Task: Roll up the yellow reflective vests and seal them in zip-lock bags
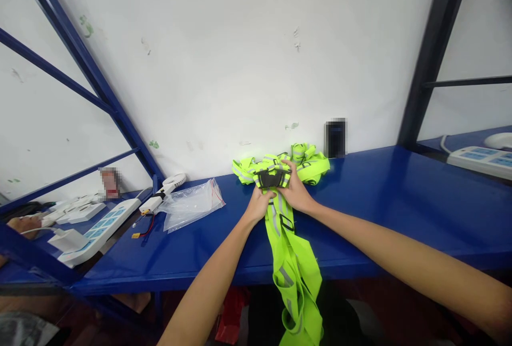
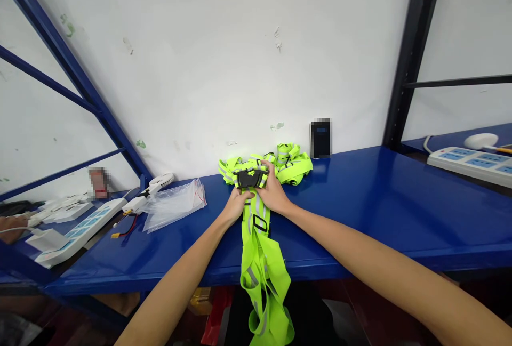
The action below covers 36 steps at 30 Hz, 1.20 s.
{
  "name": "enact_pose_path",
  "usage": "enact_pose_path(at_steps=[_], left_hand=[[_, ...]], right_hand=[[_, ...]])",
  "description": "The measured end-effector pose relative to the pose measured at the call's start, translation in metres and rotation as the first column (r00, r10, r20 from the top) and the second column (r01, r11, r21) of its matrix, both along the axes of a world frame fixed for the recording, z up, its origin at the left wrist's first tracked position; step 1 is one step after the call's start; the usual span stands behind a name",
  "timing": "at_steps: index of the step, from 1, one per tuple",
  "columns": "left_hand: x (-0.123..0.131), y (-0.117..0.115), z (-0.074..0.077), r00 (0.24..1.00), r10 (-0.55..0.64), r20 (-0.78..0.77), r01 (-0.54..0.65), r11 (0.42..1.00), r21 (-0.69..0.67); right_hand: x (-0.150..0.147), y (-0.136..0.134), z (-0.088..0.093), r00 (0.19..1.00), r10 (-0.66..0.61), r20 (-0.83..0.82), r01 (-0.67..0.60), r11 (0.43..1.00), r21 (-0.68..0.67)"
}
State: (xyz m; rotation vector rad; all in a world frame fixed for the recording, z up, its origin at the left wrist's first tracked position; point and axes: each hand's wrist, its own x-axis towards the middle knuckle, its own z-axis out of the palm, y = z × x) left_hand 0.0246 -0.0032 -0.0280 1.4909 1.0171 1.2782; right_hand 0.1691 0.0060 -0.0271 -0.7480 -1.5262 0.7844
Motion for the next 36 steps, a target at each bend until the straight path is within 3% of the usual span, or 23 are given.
enact_pose_path(at_steps=[8, 12, 17, 20, 28, 32, 36], left_hand=[[-0.008, 0.012, -0.011, 0.999, 0.001, 0.046, 0.002, 0.998, -0.064], [-0.009, 0.014, -0.013, 0.989, -0.016, 0.145, 0.03, 0.996, -0.089], [-0.005, 0.01, -0.007, 0.931, -0.099, 0.351, 0.133, 0.988, -0.074], [-0.004, 0.008, -0.004, 0.93, -0.12, 0.347, 0.15, 0.987, -0.059], [-0.01, 0.008, -0.004, 0.967, -0.002, 0.254, 0.026, 0.995, -0.094], [-0.007, 0.011, -0.007, 0.944, -0.042, 0.328, 0.082, 0.991, -0.109], [-0.004, 0.008, -0.006, 0.92, -0.05, 0.389, 0.112, 0.984, -0.14]], right_hand=[[0.0, -0.005, 0.005, 0.977, 0.212, 0.018, -0.208, 0.971, -0.117], [0.0, -0.003, 0.009, 0.971, 0.234, -0.058, -0.24, 0.961, -0.14], [0.002, 0.007, 0.009, 0.974, 0.186, -0.132, -0.206, 0.966, -0.154], [0.004, 0.011, 0.007, 0.979, 0.162, -0.124, -0.176, 0.978, -0.108], [0.005, 0.008, 0.003, 0.977, 0.197, -0.078, -0.2, 0.979, -0.03], [0.004, 0.006, 0.005, 0.992, 0.116, -0.05, -0.116, 0.993, 0.002], [0.006, 0.01, 0.007, 0.997, -0.012, -0.075, 0.006, 0.997, -0.083]])
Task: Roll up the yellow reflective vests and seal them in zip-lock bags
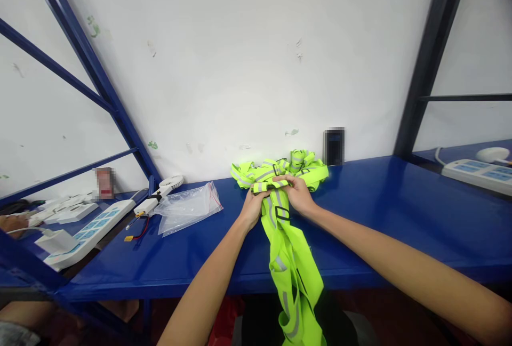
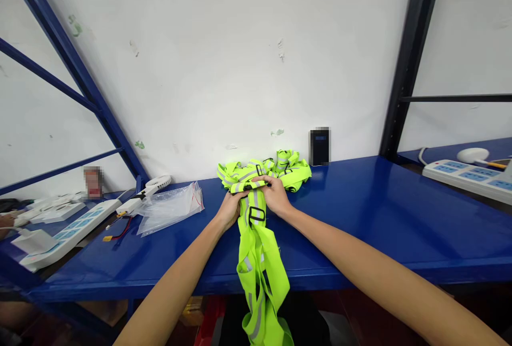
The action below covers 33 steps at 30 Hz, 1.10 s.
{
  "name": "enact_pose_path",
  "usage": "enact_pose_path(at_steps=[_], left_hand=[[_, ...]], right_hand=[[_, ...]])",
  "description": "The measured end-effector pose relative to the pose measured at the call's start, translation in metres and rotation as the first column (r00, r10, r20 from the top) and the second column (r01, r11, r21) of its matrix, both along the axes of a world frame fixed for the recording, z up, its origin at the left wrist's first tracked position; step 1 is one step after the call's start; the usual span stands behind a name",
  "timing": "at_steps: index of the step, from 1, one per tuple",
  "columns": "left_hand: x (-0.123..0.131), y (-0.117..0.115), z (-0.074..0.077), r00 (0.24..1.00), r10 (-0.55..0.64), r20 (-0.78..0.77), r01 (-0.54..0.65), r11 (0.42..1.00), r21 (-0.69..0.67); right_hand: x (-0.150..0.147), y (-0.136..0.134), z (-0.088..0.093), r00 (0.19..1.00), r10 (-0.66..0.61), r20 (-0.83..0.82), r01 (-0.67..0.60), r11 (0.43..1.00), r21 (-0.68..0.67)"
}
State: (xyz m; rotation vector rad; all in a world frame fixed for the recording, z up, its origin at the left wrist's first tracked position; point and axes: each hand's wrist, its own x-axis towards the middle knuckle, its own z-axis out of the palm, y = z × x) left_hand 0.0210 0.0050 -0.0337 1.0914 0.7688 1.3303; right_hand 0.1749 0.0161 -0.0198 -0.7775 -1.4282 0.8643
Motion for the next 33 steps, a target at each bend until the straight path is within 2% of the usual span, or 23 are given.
enact_pose_path(at_steps=[2, 4, 8, 10, 15, 17, 20, 22, 24, 27, 30, 33], left_hand=[[0.0, -0.005, 0.004, 0.998, -0.065, 0.005, 0.065, 0.998, -0.014], [-0.001, -0.01, 0.01, 0.989, -0.15, 0.013, 0.151, 0.988, -0.04], [-0.004, -0.013, 0.018, 0.98, -0.196, 0.029, 0.198, 0.968, -0.156], [-0.006, -0.012, 0.018, 0.981, -0.189, 0.034, 0.192, 0.96, -0.202], [-0.01, -0.01, 0.016, 0.963, -0.25, 0.1, 0.265, 0.947, -0.18], [-0.008, -0.01, 0.016, 0.976, -0.193, 0.101, 0.207, 0.967, -0.151], [-0.005, -0.009, 0.017, 0.991, -0.052, 0.122, 0.06, 0.996, -0.065], [-0.004, -0.008, 0.017, 0.988, -0.037, 0.148, 0.038, 0.999, -0.007], [-0.005, -0.006, 0.017, 0.986, -0.05, 0.161, 0.047, 0.999, 0.023], [-0.007, -0.004, 0.017, 0.982, -0.01, 0.189, 0.001, 0.999, 0.051], [-0.007, 0.0, 0.015, 0.973, 0.042, 0.227, -0.059, 0.996, 0.07], [-0.005, 0.003, 0.013, 0.97, 0.069, 0.234, -0.089, 0.993, 0.075]], right_hand=[[0.002, 0.002, 0.001, 0.997, -0.062, -0.046, 0.061, 0.998, -0.036], [0.005, 0.004, 0.002, 0.994, -0.058, -0.097, 0.05, 0.996, -0.076], [0.006, 0.003, 0.001, 0.967, 0.167, -0.193, -0.2, 0.966, -0.162], [0.005, 0.001, 0.002, 0.967, 0.204, -0.15, -0.227, 0.962, -0.154], [0.005, -0.007, 0.006, 0.991, 0.093, 0.1, -0.087, 0.994, -0.068], [0.005, -0.009, 0.007, 0.987, 0.098, 0.124, -0.093, 0.994, -0.05], [0.005, -0.008, 0.008, 0.994, 0.062, 0.089, -0.057, 0.997, -0.054], [0.006, -0.006, 0.008, 0.999, 0.031, 0.041, -0.026, 0.994, -0.105], [0.006, -0.004, 0.006, 0.996, 0.087, 0.021, -0.082, 0.984, -0.156], [0.006, -0.003, 0.003, 0.977, 0.207, 0.046, -0.198, 0.968, -0.151], [0.005, -0.005, 0.0, 0.967, 0.24, 0.09, -0.224, 0.961, -0.159], [0.005, -0.009, 0.001, 0.925, 0.377, 0.047, -0.346, 0.886, -0.308]])
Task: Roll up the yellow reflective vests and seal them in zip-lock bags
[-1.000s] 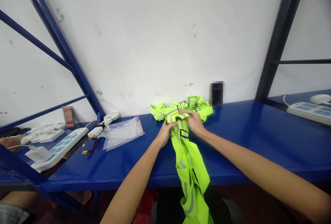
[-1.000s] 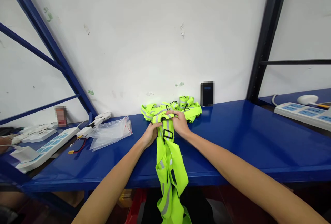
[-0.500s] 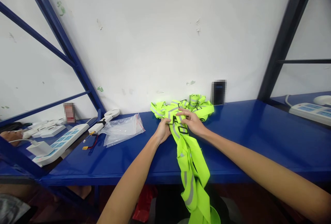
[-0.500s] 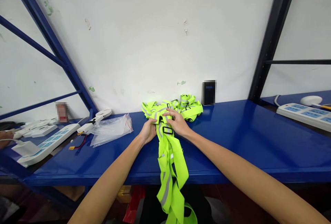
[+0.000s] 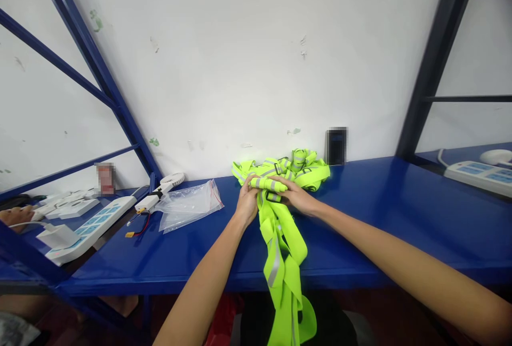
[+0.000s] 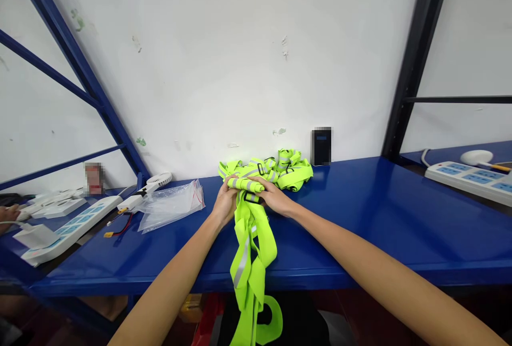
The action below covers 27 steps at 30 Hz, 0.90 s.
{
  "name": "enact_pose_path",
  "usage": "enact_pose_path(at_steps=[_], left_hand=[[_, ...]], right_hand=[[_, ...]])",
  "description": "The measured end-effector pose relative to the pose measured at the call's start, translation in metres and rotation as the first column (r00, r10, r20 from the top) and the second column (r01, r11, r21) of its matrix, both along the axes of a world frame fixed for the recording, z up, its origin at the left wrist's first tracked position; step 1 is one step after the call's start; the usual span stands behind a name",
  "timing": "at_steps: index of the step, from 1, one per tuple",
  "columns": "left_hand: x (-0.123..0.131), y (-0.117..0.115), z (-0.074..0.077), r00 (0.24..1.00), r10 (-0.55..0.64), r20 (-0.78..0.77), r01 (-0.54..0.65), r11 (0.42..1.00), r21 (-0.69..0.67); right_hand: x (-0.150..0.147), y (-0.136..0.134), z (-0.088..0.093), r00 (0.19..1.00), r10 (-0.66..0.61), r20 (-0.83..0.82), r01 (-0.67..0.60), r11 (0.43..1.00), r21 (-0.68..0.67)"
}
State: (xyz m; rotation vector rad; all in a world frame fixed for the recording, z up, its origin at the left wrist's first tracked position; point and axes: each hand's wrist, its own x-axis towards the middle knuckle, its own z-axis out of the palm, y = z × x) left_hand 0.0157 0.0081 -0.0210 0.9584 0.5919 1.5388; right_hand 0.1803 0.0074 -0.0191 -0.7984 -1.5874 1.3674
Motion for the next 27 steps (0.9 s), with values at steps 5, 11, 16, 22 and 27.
enact_pose_path(at_steps=[5, 11, 16, 22, 27], left_hand=[[-0.003, 0.001, -0.003, 0.986, 0.134, -0.098, -0.13, 0.99, 0.045], [-0.01, 0.002, 0.0, 0.843, 0.379, -0.383, -0.258, 0.908, 0.33], [-0.01, 0.001, 0.0, 0.888, 0.312, -0.338, -0.174, 0.908, 0.38], [-0.007, -0.011, 0.001, 0.872, 0.378, -0.31, -0.262, 0.896, 0.358], [0.005, -0.013, 0.001, 0.977, -0.099, -0.186, 0.092, 0.995, -0.045]], right_hand=[[-0.003, -0.01, 0.004, 0.963, 0.17, -0.211, -0.218, 0.948, -0.231], [-0.014, -0.014, 0.008, 0.928, -0.051, -0.368, -0.079, 0.941, -0.329], [-0.008, -0.01, 0.015, 0.882, -0.05, -0.468, -0.09, 0.958, -0.272], [-0.005, -0.007, 0.02, 0.868, -0.024, -0.496, -0.091, 0.974, -0.206], [-0.005, -0.007, 0.024, 0.833, -0.096, -0.544, -0.002, 0.984, -0.177]])
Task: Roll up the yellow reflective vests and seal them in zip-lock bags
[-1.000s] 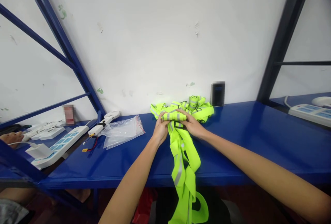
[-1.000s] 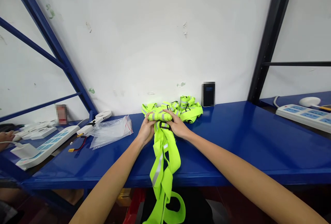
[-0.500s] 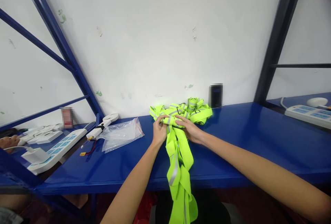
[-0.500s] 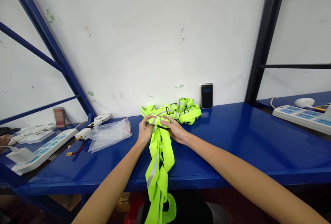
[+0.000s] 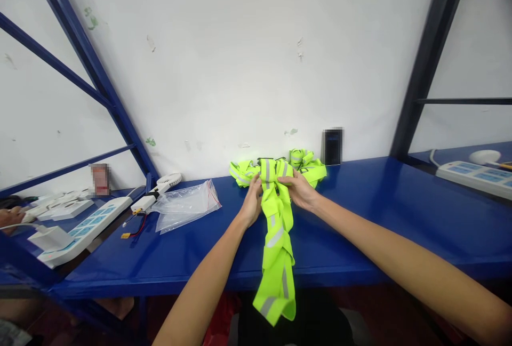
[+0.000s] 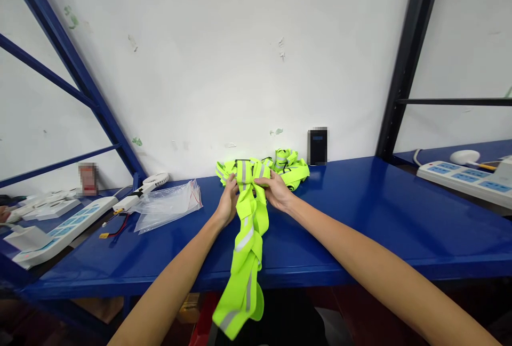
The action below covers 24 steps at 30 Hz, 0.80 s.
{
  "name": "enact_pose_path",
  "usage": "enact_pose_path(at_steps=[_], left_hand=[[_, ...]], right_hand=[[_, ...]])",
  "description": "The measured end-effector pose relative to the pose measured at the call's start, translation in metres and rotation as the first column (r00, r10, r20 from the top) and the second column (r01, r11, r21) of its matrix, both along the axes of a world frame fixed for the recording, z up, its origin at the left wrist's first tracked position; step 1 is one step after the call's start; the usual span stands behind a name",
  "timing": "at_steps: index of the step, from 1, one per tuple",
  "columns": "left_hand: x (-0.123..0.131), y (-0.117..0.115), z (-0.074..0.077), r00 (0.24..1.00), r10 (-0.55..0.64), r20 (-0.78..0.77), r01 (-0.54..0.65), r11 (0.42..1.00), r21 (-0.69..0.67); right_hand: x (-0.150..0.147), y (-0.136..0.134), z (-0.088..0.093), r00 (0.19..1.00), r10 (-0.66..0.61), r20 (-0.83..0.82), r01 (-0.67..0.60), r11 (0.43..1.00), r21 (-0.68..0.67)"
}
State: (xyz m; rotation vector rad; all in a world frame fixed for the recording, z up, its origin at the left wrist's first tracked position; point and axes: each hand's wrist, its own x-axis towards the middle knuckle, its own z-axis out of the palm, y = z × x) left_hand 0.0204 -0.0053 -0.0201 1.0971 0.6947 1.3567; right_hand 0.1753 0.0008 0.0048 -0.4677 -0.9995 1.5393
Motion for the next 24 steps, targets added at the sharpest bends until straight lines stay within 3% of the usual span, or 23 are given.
enact_pose_path(at_steps=[2, 4, 11, 19, 22, 24], left_hand=[[0.005, -0.001, 0.0, 0.981, -0.194, 0.015, 0.195, 0.974, -0.114], [0.008, -0.003, -0.001, 0.96, -0.28, 0.005, 0.278, 0.949, -0.15], [0.007, -0.002, -0.004, 0.954, -0.224, -0.199, 0.216, 0.974, -0.063], [-0.001, 0.001, 0.004, 0.958, -0.23, -0.173, 0.2, 0.963, -0.178], [-0.003, 0.0, 0.006, 0.953, -0.288, -0.097, 0.258, 0.935, -0.244], [-0.003, 0.0, 0.005, 0.949, -0.311, -0.043, 0.284, 0.911, -0.3]], right_hand=[[0.002, 0.001, 0.001, 0.999, -0.044, -0.023, 0.044, 0.999, 0.008], [0.003, 0.004, 0.001, 0.998, -0.061, -0.03, 0.061, 0.998, 0.018], [0.001, 0.01, -0.008, 0.985, -0.17, -0.011, 0.171, 0.983, 0.07], [0.01, 0.014, -0.008, 0.95, -0.279, 0.141, 0.26, 0.956, 0.139], [0.016, 0.015, -0.008, 0.866, -0.428, 0.259, 0.334, 0.88, 0.337], [0.019, 0.013, -0.011, 0.768, -0.546, 0.335, 0.287, 0.761, 0.582]])
